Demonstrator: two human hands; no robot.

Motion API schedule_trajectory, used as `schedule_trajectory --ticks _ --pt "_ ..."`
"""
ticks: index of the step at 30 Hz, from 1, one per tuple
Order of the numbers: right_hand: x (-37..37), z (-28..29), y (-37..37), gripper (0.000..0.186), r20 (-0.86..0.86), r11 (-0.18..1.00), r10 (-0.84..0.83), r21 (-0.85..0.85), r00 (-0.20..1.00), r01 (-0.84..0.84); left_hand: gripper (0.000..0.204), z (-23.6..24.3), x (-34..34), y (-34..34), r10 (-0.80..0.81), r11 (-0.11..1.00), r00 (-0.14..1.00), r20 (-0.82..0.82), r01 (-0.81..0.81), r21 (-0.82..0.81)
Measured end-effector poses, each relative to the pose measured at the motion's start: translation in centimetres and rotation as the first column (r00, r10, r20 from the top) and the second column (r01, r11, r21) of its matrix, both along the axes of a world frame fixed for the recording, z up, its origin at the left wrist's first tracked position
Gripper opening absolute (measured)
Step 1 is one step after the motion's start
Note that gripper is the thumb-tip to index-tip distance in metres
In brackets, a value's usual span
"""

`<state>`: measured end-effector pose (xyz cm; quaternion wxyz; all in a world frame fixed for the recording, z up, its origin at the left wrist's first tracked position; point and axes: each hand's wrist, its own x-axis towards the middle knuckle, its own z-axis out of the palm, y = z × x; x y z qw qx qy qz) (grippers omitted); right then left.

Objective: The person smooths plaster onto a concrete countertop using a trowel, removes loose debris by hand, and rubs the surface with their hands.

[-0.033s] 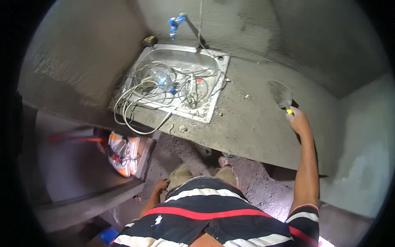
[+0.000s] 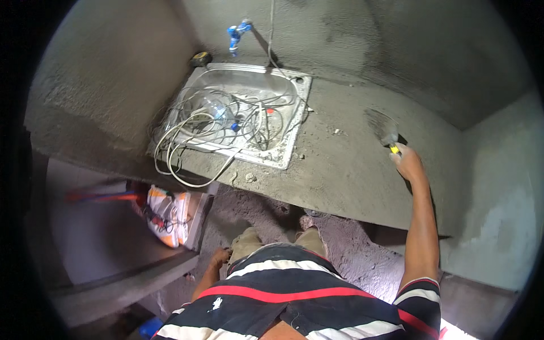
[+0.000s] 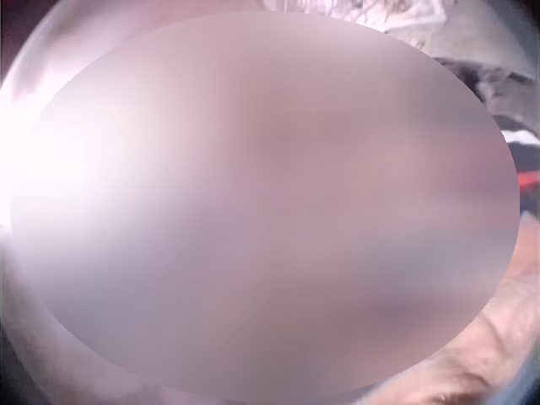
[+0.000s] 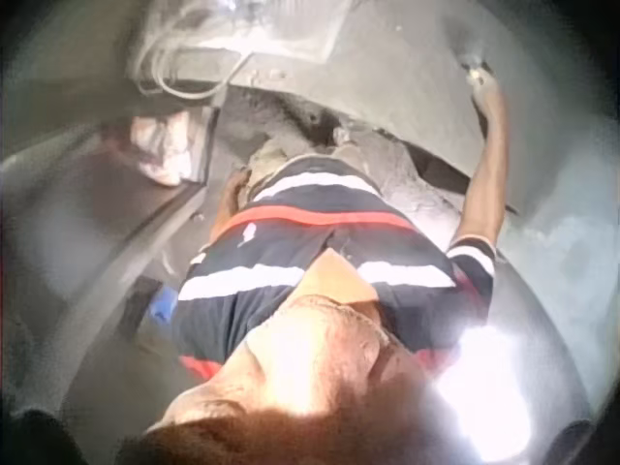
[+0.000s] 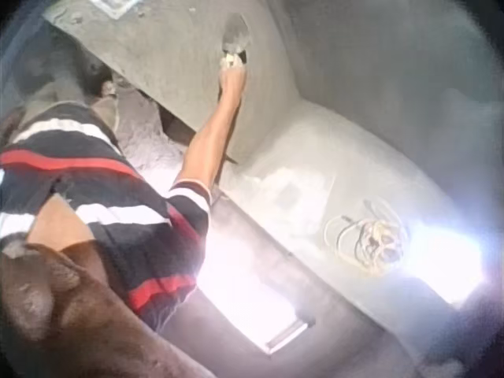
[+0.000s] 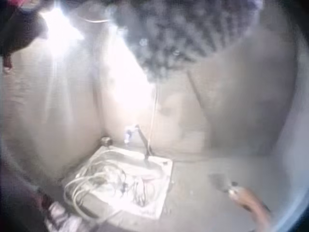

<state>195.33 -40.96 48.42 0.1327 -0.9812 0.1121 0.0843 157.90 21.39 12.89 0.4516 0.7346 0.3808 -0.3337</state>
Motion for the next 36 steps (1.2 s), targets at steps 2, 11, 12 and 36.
schedule_trajectory --ticks 2,11,12,36 --pt "-0.3 -0.5 0.6 0.048 0.017 0.986 0.154 -0.073 0.988 -0.153 0.037 0.1 0.6 3.3 -0.109 0.994 0.992 -0.066 0.109 -0.007" --pt "-10.3 0.7 16.3 0.042 0.02 0.98 0.157 -0.129 0.987 -0.153 0.044 5.9 14.6 4.0 -0.018 0.823 0.912 0.41 0.246 -0.511" --pt "-12.4 0.1 15.9 0.042 0.011 0.982 0.123 -0.148 0.992 -0.12 0.047 9.9 16.8 1.7 -0.013 0.76 0.949 0.316 0.215 -0.613" --pt "-24.9 3.9 28.4 0.041 -0.172 0.983 0.174 0.092 0.97 -0.16 0.054 14.4 22.6 -5.0 0.585 0.101 0.742 -0.328 -0.468 -0.878"
